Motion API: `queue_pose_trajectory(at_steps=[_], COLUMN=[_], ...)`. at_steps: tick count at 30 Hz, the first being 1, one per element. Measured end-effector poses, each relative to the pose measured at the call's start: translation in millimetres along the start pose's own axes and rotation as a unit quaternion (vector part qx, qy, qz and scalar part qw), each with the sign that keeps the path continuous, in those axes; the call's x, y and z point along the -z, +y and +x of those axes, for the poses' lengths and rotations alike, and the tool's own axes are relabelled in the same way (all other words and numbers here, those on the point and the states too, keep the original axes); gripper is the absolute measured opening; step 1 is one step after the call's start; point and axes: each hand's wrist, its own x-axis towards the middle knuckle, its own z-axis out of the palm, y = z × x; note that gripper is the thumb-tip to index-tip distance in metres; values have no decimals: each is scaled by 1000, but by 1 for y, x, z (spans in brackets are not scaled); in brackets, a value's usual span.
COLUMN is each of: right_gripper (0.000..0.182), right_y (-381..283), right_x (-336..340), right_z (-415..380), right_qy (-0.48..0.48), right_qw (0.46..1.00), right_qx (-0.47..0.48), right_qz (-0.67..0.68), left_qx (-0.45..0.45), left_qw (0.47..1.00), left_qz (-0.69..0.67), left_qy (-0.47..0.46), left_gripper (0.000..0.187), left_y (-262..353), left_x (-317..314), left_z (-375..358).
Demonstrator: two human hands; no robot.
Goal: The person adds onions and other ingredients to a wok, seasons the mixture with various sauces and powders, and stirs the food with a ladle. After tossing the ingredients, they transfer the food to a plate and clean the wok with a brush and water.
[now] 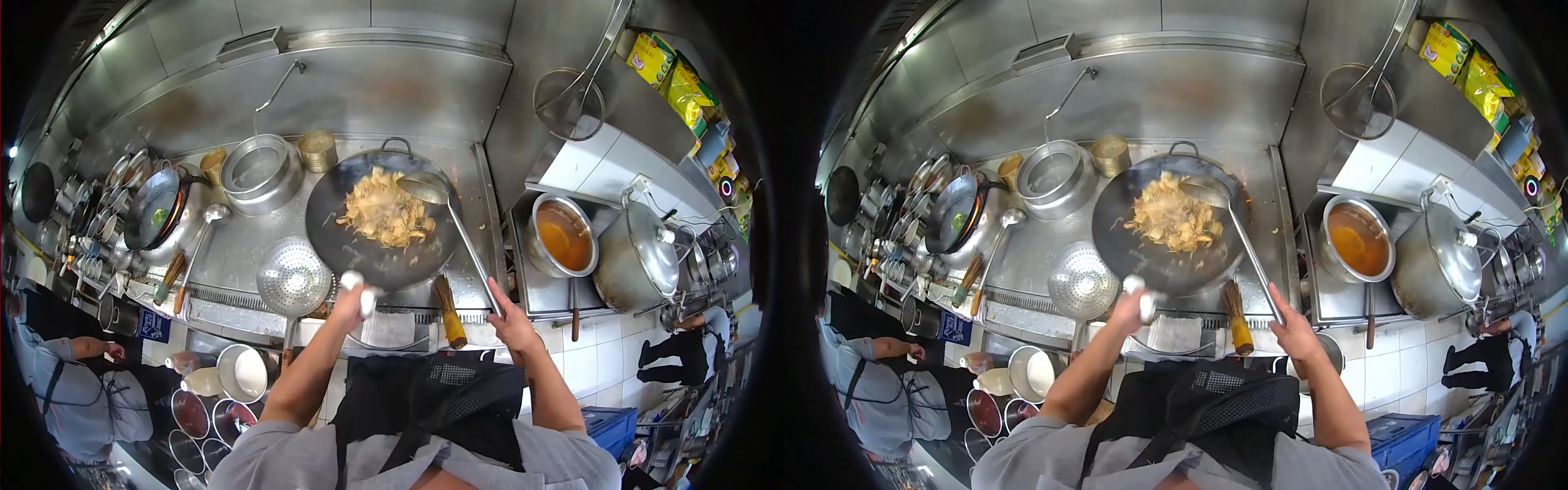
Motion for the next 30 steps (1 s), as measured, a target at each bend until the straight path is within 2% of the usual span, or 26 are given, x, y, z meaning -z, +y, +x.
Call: queue_pose_trajectory(at_steps=[1, 2, 4, 5, 6, 7, 8, 10, 11, 12, 14, 15, 16, 17, 19, 20, 21, 22, 23, 24, 25, 26, 28, 30], right_gripper=[77, 79, 80, 81, 82, 79, 80, 80, 80, 80, 80, 81, 81, 82, 82, 82, 81, 82, 83, 84, 85, 86, 86, 86], right_y=[11, 44, 49, 30, 15, 30, 34, 17, 11, 10, 37, 37, 32, 25, 23, 21, 24, 35, 48, 58, 37, 39, 33, 30], right_x=[1, -5, 4, 6, 4, 1, -6, -10, -8, -10, -16, -22, -25, -26, -36, -33, -31, -31, -29, -28, -24, -25, -31, -30], right_z=[-6, 5, -15, -33, -47, -42, -36, -39, -40, -38, -12, -6, 0, 5, 7, 8, 7, 8, 6, 5, -13, -15, -10, 17], right_qy=[38, 122, 80, 52, 21, 0, 39, 41, 14, 31, 49, 41, 34, 16, 28, 38, 17, 46, 44, 39, 8, 8, 6, 2], right_qw=[994, 960, 981, 985, 981, 976, 983, 990, 988, 992, 985, 984, 980, 986, 982, 979, 979, 971, 973, 974, 969, 977, 972, 979], right_qx=[97, 253, 173, 119, 62, 19, 89, 56, 54, 70, 148, 139, 128, 80, 99, 119, 104, 169, 159, 147, 99, 81, 84, 76], right_qz=[16, -24, 40, 111, 183, 219, 156, 121, 147, 104, 68, 108, 146, 145, 156, 161, 177, 161, 164, 166, 228, 198, 218, 190], left_qx=[-18, -36, 5, -33, 24, 44, 57, 67, 73, 79, 48, 56, 64, 64, 5, -20, -54, -58, -37, -47, -42, -35, 13, 40], left_qw=[1000, 999, 1000, 999, 999, 991, 988, 988, 991, 994, 990, 993, 995, 995, 997, 995, 992, 989, 995, 999, 998, 996, 984, 994], left_qz=[-19, -34, -15, 22, -20, -125, -142, -135, -109, -80, -126, -99, -74, -75, -70, -93, -118, -137, -91, -15, -45, -76, -178, -102], left_qy=[0, 0, 24, -8, 29, 15, -7, 31, 20, 14, 32, 24, 15, 15, 28, -30, -9, -11, -1, -2, 8, 20, 14, 1], left_gripper=[26, 29, 32, 27, 20, 11, 10, 9, 12, 16, 16, 18, 20, 20, 15, 18, 23, 28, 29, 28, 25, 22, 15, 12], left_y=[-26, -44, -43, -20, 10, 27, 38, 64, 70, 72, 83, 86, 74, 55, 22, -9, -28, -40, -30, -46, -28, -3, 19, 53], left_x=[13, 26, 25, 16, -3, -13, -14, -40, -49, -52, -75, -75, -69, -60, -50, -30, -26, -17, -16, 2, -7, -20, -19, -34], left_z=[-20, -39, -82, -99, -108, -94, -66, -93, -109, -120, -111, -83, -47, -20, 34, 43, 20, -8, -54, -58, -75, -91, -37, -9])
